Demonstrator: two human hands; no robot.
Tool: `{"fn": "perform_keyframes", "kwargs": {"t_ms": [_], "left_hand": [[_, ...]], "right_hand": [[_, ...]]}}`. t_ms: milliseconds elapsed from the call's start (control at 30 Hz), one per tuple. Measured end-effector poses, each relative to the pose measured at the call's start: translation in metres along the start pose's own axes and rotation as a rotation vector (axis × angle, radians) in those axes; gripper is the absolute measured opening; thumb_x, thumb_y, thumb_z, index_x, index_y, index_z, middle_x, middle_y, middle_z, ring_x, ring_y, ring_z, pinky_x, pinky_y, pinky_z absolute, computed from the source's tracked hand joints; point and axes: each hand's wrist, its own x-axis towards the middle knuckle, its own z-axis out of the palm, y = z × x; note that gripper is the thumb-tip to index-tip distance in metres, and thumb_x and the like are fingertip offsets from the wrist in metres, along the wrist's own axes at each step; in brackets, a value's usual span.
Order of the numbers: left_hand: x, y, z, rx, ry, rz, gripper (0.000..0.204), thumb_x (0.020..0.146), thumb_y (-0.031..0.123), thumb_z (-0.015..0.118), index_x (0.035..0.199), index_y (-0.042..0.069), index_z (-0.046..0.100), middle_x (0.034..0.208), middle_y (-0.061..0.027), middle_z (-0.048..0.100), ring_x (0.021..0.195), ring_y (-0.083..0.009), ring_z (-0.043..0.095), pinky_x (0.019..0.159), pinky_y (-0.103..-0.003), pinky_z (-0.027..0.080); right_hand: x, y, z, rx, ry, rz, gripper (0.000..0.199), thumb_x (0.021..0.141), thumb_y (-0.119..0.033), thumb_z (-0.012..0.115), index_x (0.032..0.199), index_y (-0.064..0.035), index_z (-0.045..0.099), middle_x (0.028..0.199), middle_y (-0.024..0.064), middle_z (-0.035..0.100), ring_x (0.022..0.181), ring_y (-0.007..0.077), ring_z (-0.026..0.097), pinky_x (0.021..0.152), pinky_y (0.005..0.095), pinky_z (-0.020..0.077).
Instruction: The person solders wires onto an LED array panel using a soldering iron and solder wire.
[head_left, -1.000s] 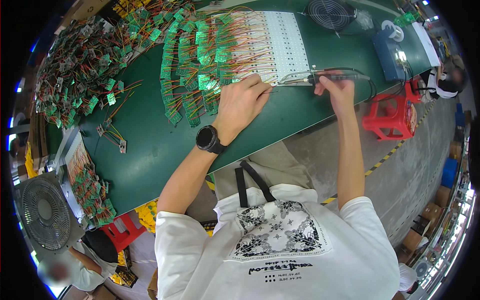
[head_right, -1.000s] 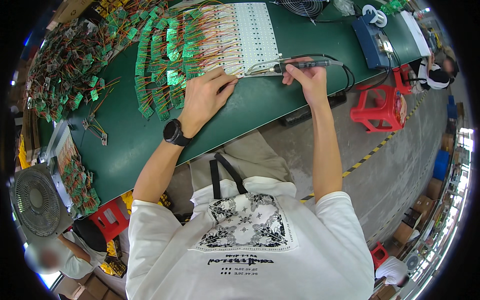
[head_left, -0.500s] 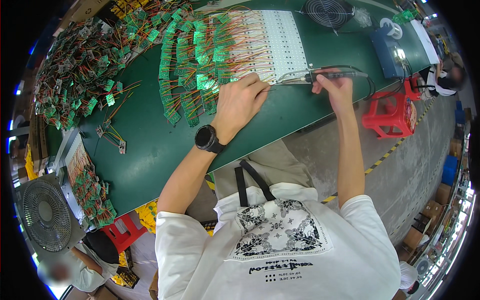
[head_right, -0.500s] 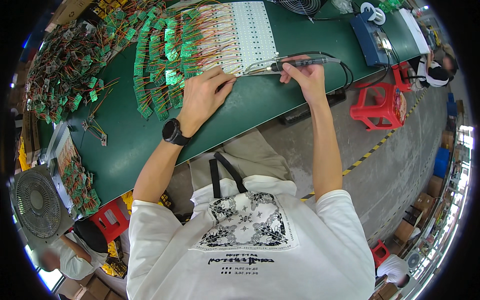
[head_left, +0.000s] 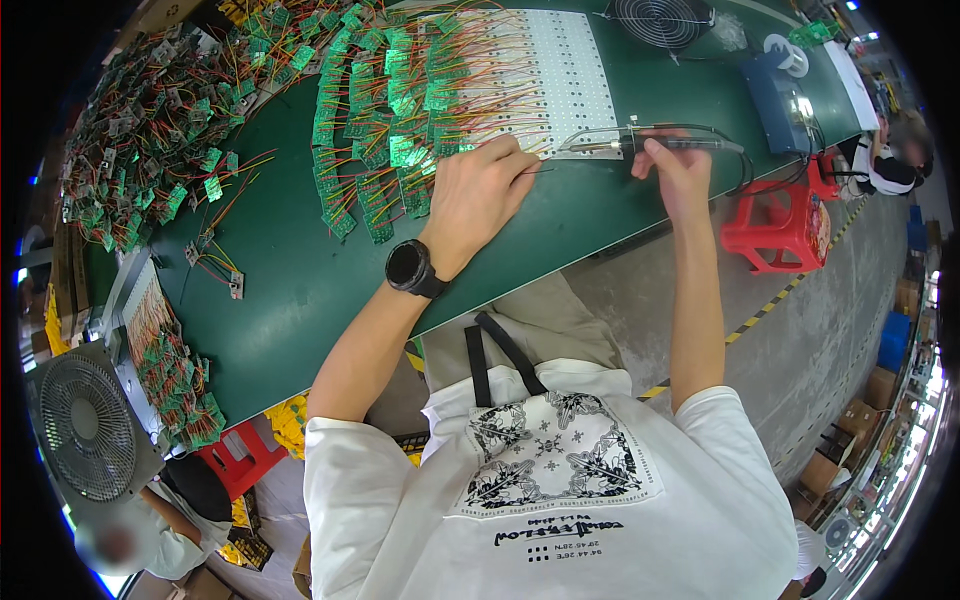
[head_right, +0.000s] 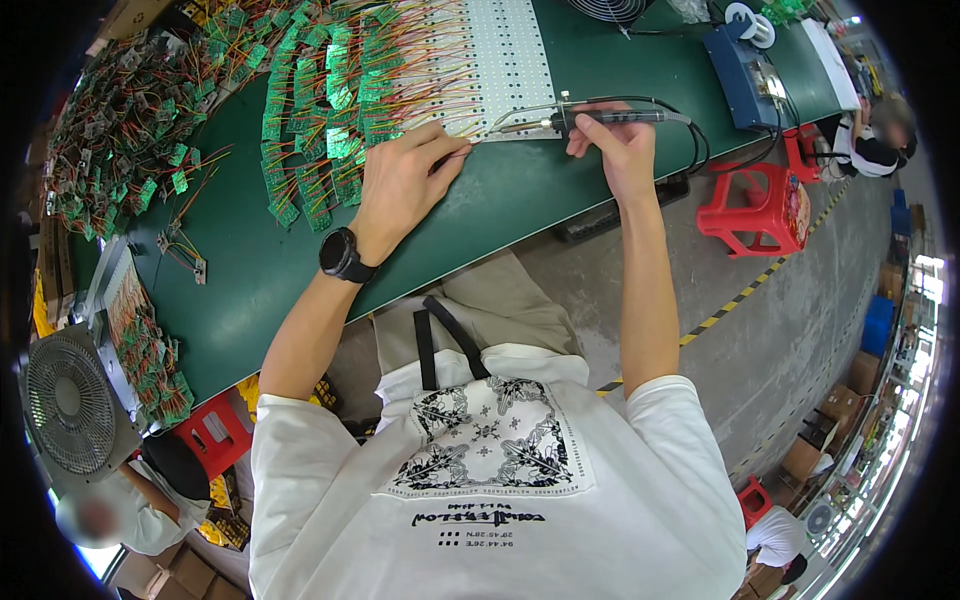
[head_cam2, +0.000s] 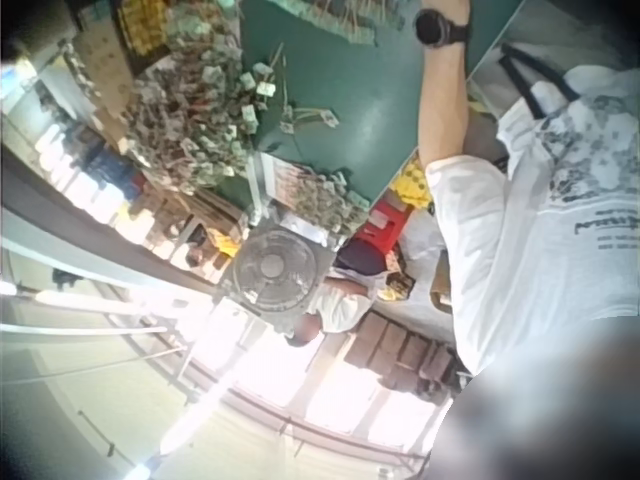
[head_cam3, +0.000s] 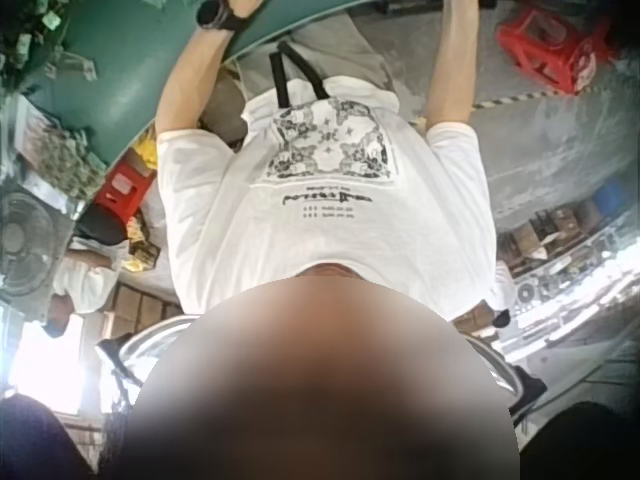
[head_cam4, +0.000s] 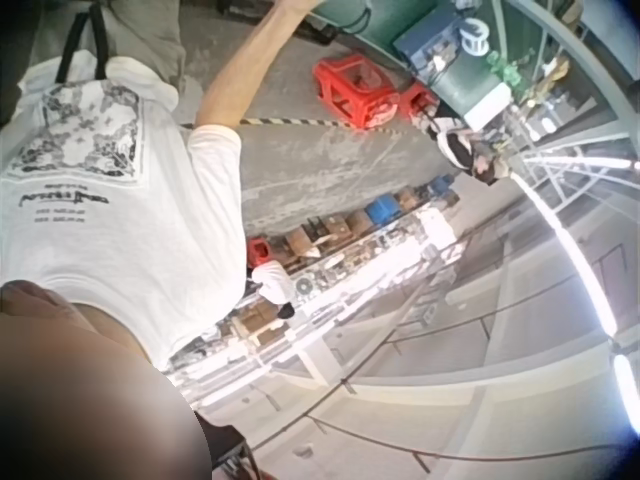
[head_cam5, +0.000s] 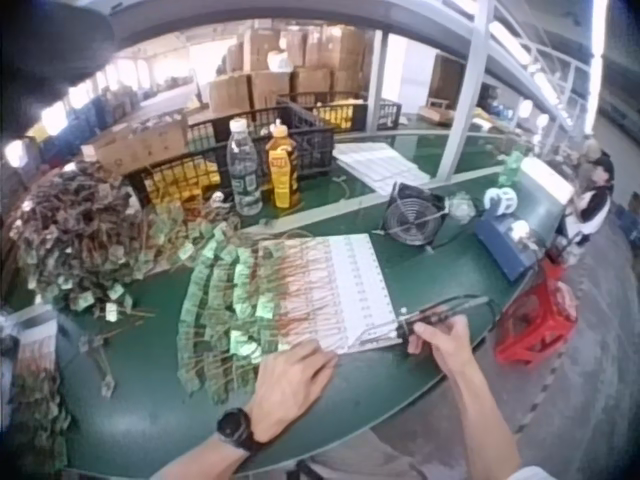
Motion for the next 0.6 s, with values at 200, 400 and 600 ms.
{"fn": "perform_keyframes", "kwargs": {"t_ms": [200,400,600], "left_hand": [[0.001,0.0,0.0,-0.013,0.018,0.023,0.01,0.08,0.013,0.07,0.088,0.006,0.072,0.077,-0.0063,0.063,0.063,-0.0274,0.062,0.054,-0.037,0.048],[0.004,0.017,-0.011,0.109,0.122,0.012,0.027,0.075,0.019,0.075,0.099,0.007,0.069,0.087,-0.0058,0.063,0.068,-0.0237,0.062,0.057,-0.034,0.05],[0.022,0.052,-0.021,0.253,0.223,0.096,0.059,0.072,0.026,0.075,0.124,0.006,0.056,0.125,-0.0141,0.051,0.117,-0.0354,0.05,0.097,-0.046,0.042]], "right_hand": [[0.005,0.004,-0.002,0.06,0.087,-0.053,0.022,0.086,-0.002,0.066,0.105,0.0074,0.061,0.081,0.0134,0.066,0.064,0.0183,0.063,0.056,0.0265,0.0478],[0.015,0.012,-0.003,0.178,0.4,-0.201,0.022,0.09,-0.005,0.066,0.108,0.0053,0.059,0.086,0.0121,0.067,0.067,0.0168,0.063,0.058,0.0255,0.0492],[0.017,0.014,-0.007,0.165,0.435,-0.177,0.027,0.09,-0.006,0.065,0.113,0.0052,0.056,0.09,0.0127,0.067,0.07,0.0166,0.064,0.06,0.0253,0.0522]]}}
